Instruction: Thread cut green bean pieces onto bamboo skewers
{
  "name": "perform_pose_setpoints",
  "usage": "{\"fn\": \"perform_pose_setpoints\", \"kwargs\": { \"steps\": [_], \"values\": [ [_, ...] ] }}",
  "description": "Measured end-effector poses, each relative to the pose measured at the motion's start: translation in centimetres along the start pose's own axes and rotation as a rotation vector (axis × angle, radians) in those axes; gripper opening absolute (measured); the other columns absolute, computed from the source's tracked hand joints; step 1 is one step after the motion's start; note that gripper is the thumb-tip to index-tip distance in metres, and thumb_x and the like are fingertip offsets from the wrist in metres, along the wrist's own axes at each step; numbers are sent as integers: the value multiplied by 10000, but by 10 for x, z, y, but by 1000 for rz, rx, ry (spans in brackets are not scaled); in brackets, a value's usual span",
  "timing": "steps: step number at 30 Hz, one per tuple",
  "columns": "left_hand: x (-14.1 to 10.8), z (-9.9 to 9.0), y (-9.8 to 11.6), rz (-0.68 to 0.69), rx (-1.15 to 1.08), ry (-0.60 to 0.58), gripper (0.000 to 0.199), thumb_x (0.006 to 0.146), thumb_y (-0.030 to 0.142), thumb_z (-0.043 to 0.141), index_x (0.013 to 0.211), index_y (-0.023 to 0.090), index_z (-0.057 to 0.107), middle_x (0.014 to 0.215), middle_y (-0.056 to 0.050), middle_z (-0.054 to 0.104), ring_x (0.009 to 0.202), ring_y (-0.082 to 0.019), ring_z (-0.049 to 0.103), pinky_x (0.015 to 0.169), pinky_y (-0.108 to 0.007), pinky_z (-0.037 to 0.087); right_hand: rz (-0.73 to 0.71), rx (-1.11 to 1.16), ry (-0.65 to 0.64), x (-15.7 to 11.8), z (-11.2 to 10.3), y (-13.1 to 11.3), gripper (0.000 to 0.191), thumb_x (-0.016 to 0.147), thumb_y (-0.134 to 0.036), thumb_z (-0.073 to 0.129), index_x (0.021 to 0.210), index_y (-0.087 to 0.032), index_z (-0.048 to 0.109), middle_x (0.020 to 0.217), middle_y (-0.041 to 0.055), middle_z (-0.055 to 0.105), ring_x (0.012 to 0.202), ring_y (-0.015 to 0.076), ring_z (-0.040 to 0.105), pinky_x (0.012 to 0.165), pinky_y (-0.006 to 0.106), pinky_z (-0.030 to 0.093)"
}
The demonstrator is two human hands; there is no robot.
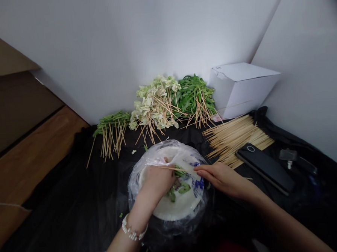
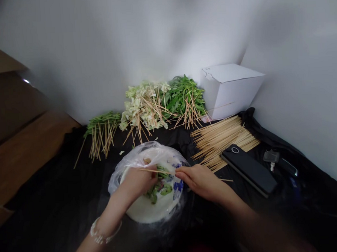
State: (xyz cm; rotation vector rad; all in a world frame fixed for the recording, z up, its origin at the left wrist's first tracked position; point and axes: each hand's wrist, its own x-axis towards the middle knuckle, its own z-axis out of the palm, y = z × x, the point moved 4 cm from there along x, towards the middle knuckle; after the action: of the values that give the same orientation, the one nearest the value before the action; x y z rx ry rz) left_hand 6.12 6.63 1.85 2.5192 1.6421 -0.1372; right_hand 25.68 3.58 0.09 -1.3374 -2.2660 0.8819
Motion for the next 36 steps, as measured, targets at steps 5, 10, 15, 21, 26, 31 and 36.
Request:
{"fn": "perform_pose_setpoints", "kwargs": {
  "steps": [5, 10, 15, 21, 26, 31, 36],
  "values": [
    [-1, 0, -13, -71, -21, -9, 273, 910, 220, 479, 987, 176, 737, 947, -131, 742, 865, -290, 690, 793, -384, 504, 73, 63, 36, 2, 2, 11, 497, 1019, -520, 299, 1170, -253, 690, 1026, 58, 747, 910, 232, 698, 785, 311, 484],
    [7, 18, 7, 118, -191, -5, 247, 865, 130, 515, 938, 185, 744, 930, -110, 742, 942, -309, 666, 829, -390, 490, 108, 53, 61, 4, 3, 11, 498, 1013, -534, 302, 1223, -272, 669, 1064, 57, 743, 968, 261, 695, 822, 348, 490],
    [12, 24, 17, 181, -223, 25, 285, 769, 27, 502, 841, 195, 720, 932, -103, 719, 957, -301, 640, 831, -390, 478, 64, 102, 68, 8, 2, 10, 472, 1015, -498, 326, 1206, -250, 679, 1024, 57, 744, 883, 224, 692, 786, 320, 488],
    [-1, 6, 5, 95, -342, 70, 201, 805, 105, 563, 871, 208, 722, 845, -80, 735, 830, -272, 671, 805, -376, 469, 53, 276, 155, -11, -19, 12, 429, 988, -476, 422, 1148, -198, 706, 663, 4, 653, 594, 139, 583, 590, 245, 440],
    [-33, 6, -16, -109, -922, 194, 128, 829, 229, 633, 919, 206, 720, 811, -49, 749, 736, -223, 679, 698, -337, 511, 41, 327, 166, -39, -39, 15, 372, 986, -426, 447, 1105, -197, 714, 649, -2, 630, 554, 113, 565, 500, 210, 425],
    [-53, 27, -13, -381, -1789, 268, 357, 767, 319, 766, 1088, 177, 703, 956, -82, 785, 865, -208, 742, 832, -330, 583, -162, 117, 248, -37, -25, -6, 277, 988, -272, 454, 1103, -243, 704, 924, 26, 738, 799, 131, 687, 727, 222, 534],
    [-57, 30, -10, -417, -2123, 406, 417, 715, 220, 828, 1109, 178, 696, 1108, -97, 760, 1118, -267, 685, 982, -369, 550, -260, -237, 342, -27, 0, -29, 318, 983, -196, 419, 1180, -250, 662, 839, 19, 703, 711, 147, 682, 624, 244, 524]
  ]
}}
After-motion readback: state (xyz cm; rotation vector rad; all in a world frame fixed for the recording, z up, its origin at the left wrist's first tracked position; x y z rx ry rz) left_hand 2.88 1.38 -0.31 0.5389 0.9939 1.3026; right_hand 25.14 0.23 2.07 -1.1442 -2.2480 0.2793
